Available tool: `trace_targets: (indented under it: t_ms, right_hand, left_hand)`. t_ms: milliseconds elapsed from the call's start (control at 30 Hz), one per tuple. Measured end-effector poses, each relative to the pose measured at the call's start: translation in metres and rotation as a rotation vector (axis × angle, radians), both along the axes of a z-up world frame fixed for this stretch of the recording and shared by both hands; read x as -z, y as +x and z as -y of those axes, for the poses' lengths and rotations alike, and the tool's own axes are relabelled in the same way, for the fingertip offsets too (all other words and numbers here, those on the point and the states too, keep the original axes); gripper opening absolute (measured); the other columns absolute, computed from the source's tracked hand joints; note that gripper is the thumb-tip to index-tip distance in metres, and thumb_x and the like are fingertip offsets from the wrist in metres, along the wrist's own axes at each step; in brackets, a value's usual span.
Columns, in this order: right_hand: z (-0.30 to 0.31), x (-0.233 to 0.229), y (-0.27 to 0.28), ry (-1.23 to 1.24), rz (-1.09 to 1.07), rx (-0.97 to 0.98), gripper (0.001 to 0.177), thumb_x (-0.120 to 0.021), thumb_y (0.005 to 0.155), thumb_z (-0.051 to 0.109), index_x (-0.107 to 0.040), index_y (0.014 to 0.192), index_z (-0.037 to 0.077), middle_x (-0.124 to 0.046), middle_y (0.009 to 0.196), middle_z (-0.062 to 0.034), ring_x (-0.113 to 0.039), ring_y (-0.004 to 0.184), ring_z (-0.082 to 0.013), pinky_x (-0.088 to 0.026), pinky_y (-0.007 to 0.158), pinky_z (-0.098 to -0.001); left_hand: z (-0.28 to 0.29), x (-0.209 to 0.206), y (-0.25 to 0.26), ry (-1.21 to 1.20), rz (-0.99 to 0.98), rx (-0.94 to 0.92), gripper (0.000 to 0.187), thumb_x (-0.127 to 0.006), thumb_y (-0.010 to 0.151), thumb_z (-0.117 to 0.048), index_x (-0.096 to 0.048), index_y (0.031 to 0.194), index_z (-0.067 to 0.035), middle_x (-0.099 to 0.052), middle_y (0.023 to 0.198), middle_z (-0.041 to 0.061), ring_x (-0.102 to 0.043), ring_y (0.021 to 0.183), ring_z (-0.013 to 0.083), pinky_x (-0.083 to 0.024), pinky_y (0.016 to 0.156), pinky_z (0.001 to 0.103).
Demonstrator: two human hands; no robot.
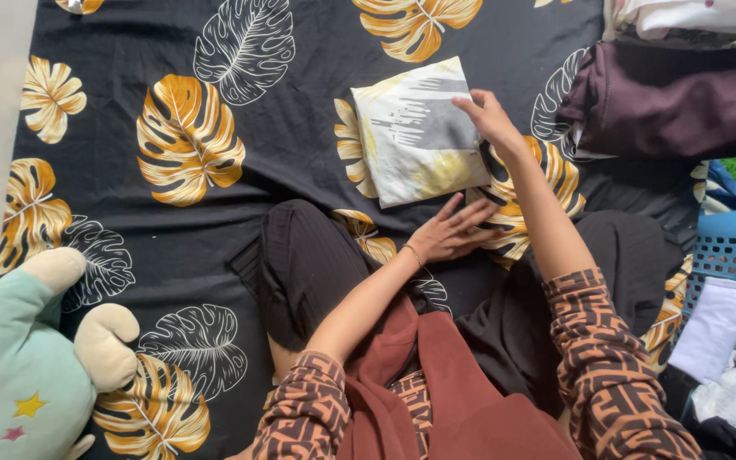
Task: The person folds a light-colored patterned shirt and a dark striped shirt on a bed, smoothing and aligning each piece before folding it into a compact rectangle. The folded shirts are placed on a growing pile to the side.
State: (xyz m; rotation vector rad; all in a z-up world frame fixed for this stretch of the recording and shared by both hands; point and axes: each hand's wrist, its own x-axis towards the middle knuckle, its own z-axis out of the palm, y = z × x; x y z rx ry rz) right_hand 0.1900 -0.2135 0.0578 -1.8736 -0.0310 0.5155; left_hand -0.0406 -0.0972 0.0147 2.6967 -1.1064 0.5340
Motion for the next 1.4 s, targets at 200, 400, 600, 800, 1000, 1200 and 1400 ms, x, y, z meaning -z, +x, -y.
trace_targets:
  t_ms: [200, 400, 600, 800, 1000, 1200, 1400]
  right_hand:
    - [0.0, -0.04, -0.001, -0.004, -0.289, -0.101, 0.053, -0.067, 0.097, 0.039, -0.066, 0.134, 0.002, -0.065, 0.121, -0.0124, -0.057, 0.102, -0.0238, -0.042, 0.08, -0.0392]
    - [-0.007, -0.044, -0.007, 0.251, 0.014, -0.219, 0.055, -0.072, 0.096, 0.024, -0.049, 0.143, 0.006, -0.063, 0.128, -0.0027, -0.056, 0.116, -0.0095, -0.045, 0.101, -0.0261]
    - [0.016, -0.043, 0.029, 0.384, 0.054, -0.219, 0.052, -0.072, 0.097, 0.016, -0.05, 0.142, 0.005, -0.063, 0.128, -0.001, -0.057, 0.117, -0.0102, -0.047, 0.105, -0.0276]
    - [0.081, -0.08, 0.153, 0.419, 0.043, -0.076, 0.039, -0.071, 0.103, 0.012, -0.053, 0.138, 0.004, -0.067, 0.126, -0.0059, -0.065, 0.112, -0.0164, -0.056, 0.1, -0.0347]
    - [0.111, -0.07, 0.266, 0.38, 0.069, 0.066, 0.05, -0.069, 0.092, 0.013, -0.052, 0.139, 0.017, -0.07, 0.12, -0.0005, -0.069, 0.108, -0.0147, -0.058, 0.095, -0.0335]
    - [0.141, 0.013, 0.329, -0.095, 0.376, 0.088, 0.043, -0.073, 0.099, 0.016, -0.059, 0.138, 0.004, -0.071, 0.125, -0.0112, -0.067, 0.114, -0.0271, -0.052, 0.102, -0.0412]
    - [0.109, 0.039, 0.311, -0.8, 0.688, 0.248, 0.06, -0.069, 0.092, 0.019, -0.047, 0.143, -0.005, -0.053, 0.137, -0.0333, -0.054, 0.117, -0.052, -0.045, 0.089, -0.0613]
  left_hand:
    - [-0.004, -0.009, 0.005, -0.119, -0.081, -0.057, 0.069, -0.062, 0.099, -0.043, -0.037, 0.16, -0.024, -0.023, 0.17, 0.009, -0.023, 0.158, 0.0273, -0.011, 0.129, 0.059]
    - [-0.002, -0.001, 0.002, -0.077, 0.077, -0.006, 0.064, -0.065, 0.1, -0.041, -0.042, 0.158, -0.024, -0.029, 0.169, 0.005, -0.026, 0.158, 0.0243, -0.012, 0.132, 0.058]
    - [-0.003, 0.007, 0.002, -0.086, 0.064, 0.015, 0.064, -0.066, 0.1, -0.04, -0.043, 0.157, -0.025, -0.032, 0.168, 0.006, -0.028, 0.157, 0.0249, -0.013, 0.132, 0.056]
    - [-0.007, -0.001, 0.005, -0.086, -0.118, 0.015, 0.071, -0.065, 0.095, -0.044, -0.041, 0.159, -0.023, -0.034, 0.167, 0.007, -0.03, 0.156, 0.0254, -0.013, 0.13, 0.056]
    - [-0.01, 0.001, 0.014, -0.195, -0.201, -0.013, 0.065, -0.065, 0.094, -0.041, -0.048, 0.153, -0.022, -0.04, 0.164, 0.008, -0.036, 0.154, 0.0245, -0.016, 0.131, 0.053]
    - [-0.011, 0.015, 0.016, -0.213, -0.195, -0.015, 0.06, -0.066, 0.093, -0.04, -0.052, 0.149, -0.021, -0.044, 0.162, 0.007, -0.04, 0.152, 0.0241, -0.018, 0.13, 0.05]
    - [-0.009, 0.013, 0.014, -0.224, -0.215, -0.016, 0.058, -0.066, 0.093, -0.039, -0.055, 0.146, -0.021, -0.045, 0.16, 0.007, -0.041, 0.151, 0.0248, -0.02, 0.13, 0.049]
